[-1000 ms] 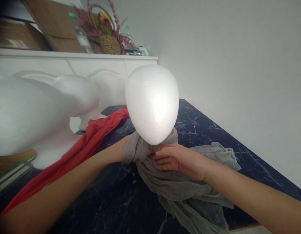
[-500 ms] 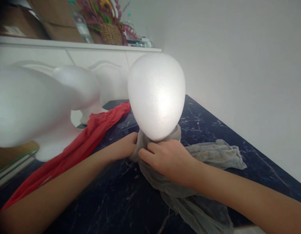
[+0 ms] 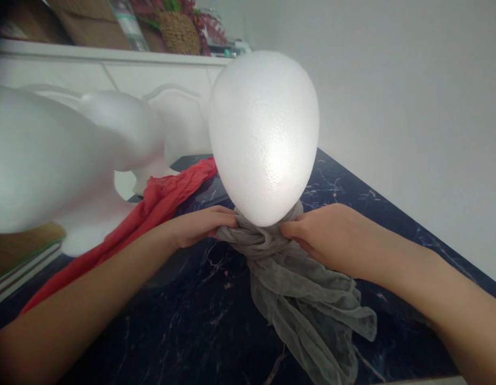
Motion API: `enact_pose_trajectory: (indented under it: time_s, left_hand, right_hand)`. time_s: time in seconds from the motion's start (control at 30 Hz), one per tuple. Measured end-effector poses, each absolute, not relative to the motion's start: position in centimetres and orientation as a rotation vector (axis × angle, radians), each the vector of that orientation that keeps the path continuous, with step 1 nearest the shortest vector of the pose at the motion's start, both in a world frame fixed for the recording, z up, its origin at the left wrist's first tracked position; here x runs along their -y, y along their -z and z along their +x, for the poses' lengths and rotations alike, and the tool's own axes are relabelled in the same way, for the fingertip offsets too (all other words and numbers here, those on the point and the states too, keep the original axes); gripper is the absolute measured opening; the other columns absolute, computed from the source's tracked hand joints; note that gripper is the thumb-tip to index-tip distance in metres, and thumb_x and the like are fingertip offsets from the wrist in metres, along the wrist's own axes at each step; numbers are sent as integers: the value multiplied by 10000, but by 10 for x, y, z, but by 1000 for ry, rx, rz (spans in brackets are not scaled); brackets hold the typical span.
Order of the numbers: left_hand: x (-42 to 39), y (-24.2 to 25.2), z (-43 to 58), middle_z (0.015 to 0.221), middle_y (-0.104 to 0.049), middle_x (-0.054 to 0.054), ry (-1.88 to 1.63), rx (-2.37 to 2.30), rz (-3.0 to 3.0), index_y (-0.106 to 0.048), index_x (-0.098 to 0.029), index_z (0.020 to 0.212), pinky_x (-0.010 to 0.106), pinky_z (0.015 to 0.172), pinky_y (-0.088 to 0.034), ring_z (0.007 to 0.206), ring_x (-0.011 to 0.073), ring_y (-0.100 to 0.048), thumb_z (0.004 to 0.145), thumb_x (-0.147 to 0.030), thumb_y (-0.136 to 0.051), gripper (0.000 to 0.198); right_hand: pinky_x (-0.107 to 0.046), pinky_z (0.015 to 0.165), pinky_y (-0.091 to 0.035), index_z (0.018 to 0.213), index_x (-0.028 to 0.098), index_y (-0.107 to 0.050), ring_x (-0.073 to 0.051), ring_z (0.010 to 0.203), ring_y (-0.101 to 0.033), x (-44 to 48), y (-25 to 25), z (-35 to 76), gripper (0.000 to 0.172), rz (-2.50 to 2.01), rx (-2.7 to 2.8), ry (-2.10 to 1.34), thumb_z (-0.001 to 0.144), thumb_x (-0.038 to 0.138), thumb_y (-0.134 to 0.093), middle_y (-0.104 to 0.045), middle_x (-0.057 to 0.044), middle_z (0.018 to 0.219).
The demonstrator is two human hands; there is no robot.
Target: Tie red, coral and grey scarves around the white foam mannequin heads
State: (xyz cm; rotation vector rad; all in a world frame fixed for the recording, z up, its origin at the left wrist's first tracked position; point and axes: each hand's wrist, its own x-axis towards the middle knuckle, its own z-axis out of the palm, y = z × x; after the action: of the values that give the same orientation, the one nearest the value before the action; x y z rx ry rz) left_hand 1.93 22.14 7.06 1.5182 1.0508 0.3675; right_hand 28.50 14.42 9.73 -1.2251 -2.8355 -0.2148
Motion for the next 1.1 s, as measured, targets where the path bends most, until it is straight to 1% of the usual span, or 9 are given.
enact_pose_trajectory:
  time_s: [0.13, 0.23, 0.37, 0.43, 0.63, 0.73, 0.9, 1.0, 1.1]
  left_hand:
    - [-221, -70, 16, 962, -738, 32, -417, -919, 1463, -742, -171, 929, 307, 904, -473, 964, 196, -654, 662, -256, -674, 288]
    - [-216, -72, 15, 1022, -739, 37, -454, -887, 1432, -731, -179, 1025, 296, 885, -479, 978, 189, -659, 689, -255, -712, 345]
    - [-206, -75, 20, 1002, -742, 48, -481, -897, 1380, -703, -185, 1118, 296, 790, -500, 909, 205, -678, 641, -253, -760, 485]
    - [-203, -75, 23, 958, -743, 51, -485, -895, 1355, -701, -174, 1115, 306, 783, -509, 882, 214, -680, 619, -265, -778, 510]
    - [-204, -72, 25, 842, -731, 39, -493, -941, 1422, -734, -143, 991, 297, 746, -510, 802, 202, -671, 617, -261, -744, 393]
    - [-203, -71, 24, 857, -735, 47, -487, -920, 1498, -746, -135, 951, 296, 772, -514, 871, 219, -667, 622, -228, -712, 343]
    - [-201, -69, 26, 891, -733, 40, -501, -982, 1604, -746, -143, 975, 282, 707, -500, 814, 196, -648, 681, -222, -641, 322]
    - [-203, -71, 25, 923, -732, 26, -461, -920, 1673, -744, -154, 991, 284, 805, -499, 896, 200, -653, 711, -269, -688, 308]
    - [-208, -76, 18, 901, -719, 9, -363, -937, 1816, -740, -163, 959, 285, 819, -484, 900, 209, -646, 708, -285, -700, 282]
  right_hand:
    - [-293, 591, -350, 958, 220, -616, -188, 735, -684, -142, -100, 284, 138, -1234, 2845, 215, 896, 113, -554, -723, -16, 887]
    - [-285, 604, -369, 1040, 217, -600, -178, 732, -662, -138, -99, 276, 134, -1083, 2828, 259, 909, 197, -578, -713, -24, 906]
    - [-265, 581, -353, 1372, 275, -475, -170, 745, -645, -134, -88, 261, 465, -871, 2818, 409, 925, 274, -602, -696, -12, 932]
    - [-259, 551, -315, 1414, 296, -448, -156, 686, -615, -136, -80, 256, 508, -834, 2825, 526, 932, 215, -586, -677, 5, 859]
    - [-275, 567, -355, 939, 178, -656, -174, 753, -584, -146, -70, 256, 160, -775, 2818, 639, 930, 87, -525, -649, -37, 845]
    - [-288, 637, -421, 991, 165, -676, -193, 879, -581, -147, -69, 253, 204, -639, 2706, 692, 967, 119, -479, -660, -84, 1046]
    - [-326, 705, -471, 1046, 140, -666, -172, 792, -553, -143, -62, 243, 244, -512, 2784, 638, 972, 123, -434, -647, -111, 1167]
    - [-335, 728, -471, 921, 133, -640, -203, 827, -564, -143, -64, 242, 172, -530, 2843, 540, 926, 126, -469, -670, -109, 1018]
    - [-318, 676, -438, 981, 138, -633, -213, 807, -571, -144, -69, 247, 165, -647, 2806, 465, 925, 187, -486, -654, -85, 870]
